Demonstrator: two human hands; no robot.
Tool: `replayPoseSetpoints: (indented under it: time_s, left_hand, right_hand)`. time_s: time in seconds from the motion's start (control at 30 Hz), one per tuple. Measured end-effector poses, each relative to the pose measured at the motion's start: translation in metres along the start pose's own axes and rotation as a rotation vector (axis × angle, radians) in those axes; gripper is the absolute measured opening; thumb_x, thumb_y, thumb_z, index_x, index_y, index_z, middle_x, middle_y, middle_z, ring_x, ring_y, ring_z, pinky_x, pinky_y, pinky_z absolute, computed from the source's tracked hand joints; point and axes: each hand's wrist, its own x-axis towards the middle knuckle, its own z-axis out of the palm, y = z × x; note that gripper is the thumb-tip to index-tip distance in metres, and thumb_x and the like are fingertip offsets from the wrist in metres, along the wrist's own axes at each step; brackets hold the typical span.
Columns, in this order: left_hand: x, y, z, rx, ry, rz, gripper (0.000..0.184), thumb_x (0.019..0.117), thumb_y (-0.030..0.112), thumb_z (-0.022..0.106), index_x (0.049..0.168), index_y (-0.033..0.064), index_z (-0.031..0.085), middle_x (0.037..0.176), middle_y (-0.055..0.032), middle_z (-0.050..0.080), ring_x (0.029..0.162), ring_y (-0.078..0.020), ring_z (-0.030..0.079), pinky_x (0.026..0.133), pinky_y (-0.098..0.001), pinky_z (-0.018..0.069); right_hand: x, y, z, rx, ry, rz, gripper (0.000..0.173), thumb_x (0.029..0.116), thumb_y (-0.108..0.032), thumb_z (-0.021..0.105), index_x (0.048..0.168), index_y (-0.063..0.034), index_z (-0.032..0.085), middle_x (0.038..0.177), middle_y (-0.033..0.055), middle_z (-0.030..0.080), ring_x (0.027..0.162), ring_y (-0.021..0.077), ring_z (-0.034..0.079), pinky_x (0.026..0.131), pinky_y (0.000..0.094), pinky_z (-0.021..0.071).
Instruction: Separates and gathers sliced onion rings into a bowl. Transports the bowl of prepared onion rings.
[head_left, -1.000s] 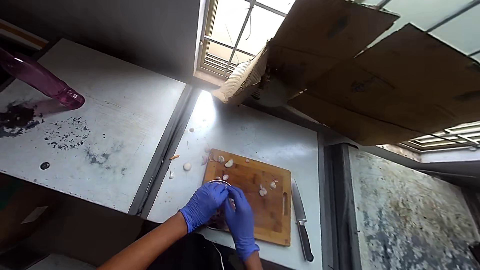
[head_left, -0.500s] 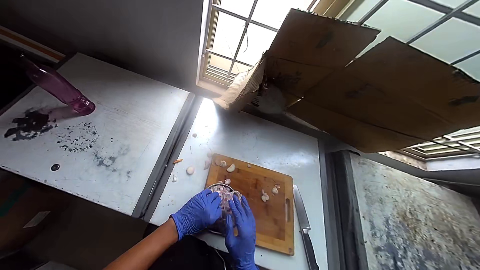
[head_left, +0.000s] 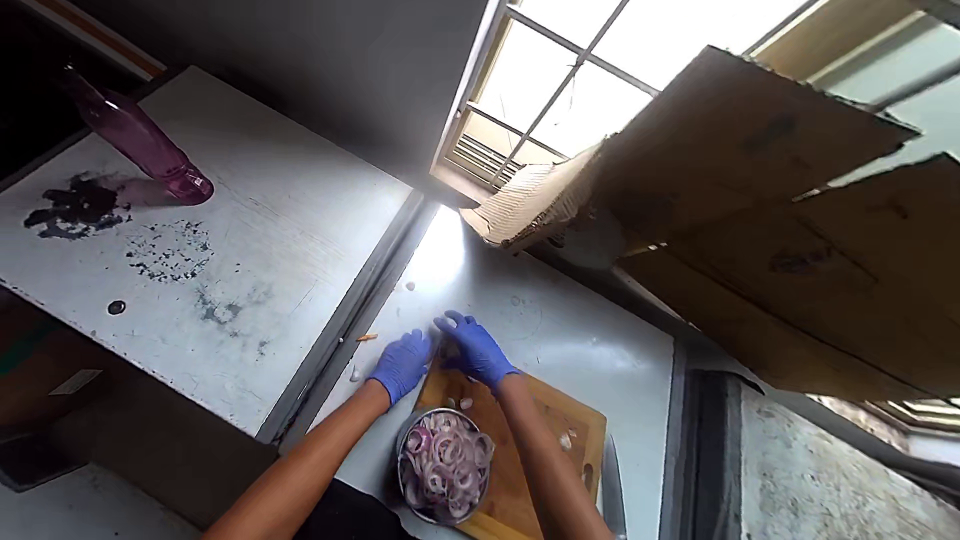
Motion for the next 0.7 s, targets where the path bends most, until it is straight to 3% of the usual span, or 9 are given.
replayPoseSetpoints:
  time_s: [0.1, 0.17, 0.27, 0.37, 0.53, 0.7]
  left_hand:
    - [0.009, 0.005, 0.011, -0.055, 0.025, -0.075, 0.04, 0.1025, 0.015, 0.058, 0.14, 0.0011, 0.056, 0.137, -0.0258, 0.056, 0.124, -0.0414, 0.059, 0.099, -0.0532, 0.0535]
    - [0.012, 0.006, 0.015, -0.081, 0.023, -0.114, 0.032, 0.1032, 0.014, 0.056, 0.134, 0.0043, 0.061, 0.132, -0.0223, 0.06, 0.122, -0.0387, 0.061, 0.098, -0.0516, 0.0535]
    - [0.015, 0.008, 0.011, -0.151, -0.017, -0.181, 0.03, 0.1026, 0.015, 0.055, 0.128, 0.0058, 0.066, 0.131, -0.0187, 0.061, 0.124, -0.0348, 0.06, 0.103, -0.0493, 0.051]
    - [0.012, 0.004, -0.002, -0.241, -0.016, -0.255, 0.028, 0.1018, 0.019, 0.056, 0.123, 0.0072, 0.069, 0.127, -0.0151, 0.064, 0.121, -0.0313, 0.062, 0.101, -0.05, 0.0519]
    - [-0.009, -0.007, -0.019, -0.275, 0.08, -0.345, 0.024, 0.101, 0.025, 0.059, 0.114, 0.0087, 0.071, 0.117, -0.0113, 0.068, 0.112, -0.0276, 0.066, 0.096, -0.0481, 0.0539]
    - [-0.048, -0.016, -0.03, -0.33, 0.047, -0.376, 0.026, 0.0997, 0.027, 0.059, 0.114, 0.0081, 0.071, 0.115, -0.011, 0.069, 0.11, -0.0271, 0.066, 0.096, -0.0482, 0.0531]
  right_hand:
    - [0.013, 0.016, 0.011, 0.036, -0.05, -0.124, 0.055, 0.0827, -0.03, 0.082, 0.135, -0.0322, 0.066, 0.136, 0.009, 0.059, 0.115, 0.0336, 0.059, 0.09, 0.0523, 0.0526]
    - [0.014, 0.02, 0.01, 0.104, -0.062, -0.163, 0.035, 0.0899, -0.025, 0.076, 0.125, -0.0272, 0.073, 0.123, 0.0088, 0.065, 0.11, 0.0299, 0.061, 0.091, 0.0478, 0.0534]
    - [0.022, 0.023, 0.012, 0.172, -0.057, -0.189, 0.02, 0.0936, -0.024, 0.072, 0.113, -0.0203, 0.075, 0.107, 0.0085, 0.066, 0.104, 0.0272, 0.062, 0.089, 0.0443, 0.0543]
    - [0.033, 0.017, 0.004, 0.181, -0.099, -0.155, 0.016, 0.0946, -0.02, 0.071, 0.109, -0.0136, 0.074, 0.104, 0.011, 0.067, 0.101, 0.0279, 0.065, 0.088, 0.0464, 0.0562]
    - [0.038, -0.016, -0.003, -0.09, -0.16, -0.037, 0.018, 0.0928, -0.016, 0.069, 0.109, -0.0084, 0.069, 0.107, 0.0137, 0.064, 0.097, 0.0312, 0.068, 0.077, 0.0491, 0.0587]
    - [0.033, -0.033, -0.003, -0.222, -0.132, -0.008, 0.019, 0.0847, -0.021, 0.072, 0.098, -0.0073, 0.068, 0.097, 0.0119, 0.066, 0.092, 0.0312, 0.067, 0.072, 0.0488, 0.0561]
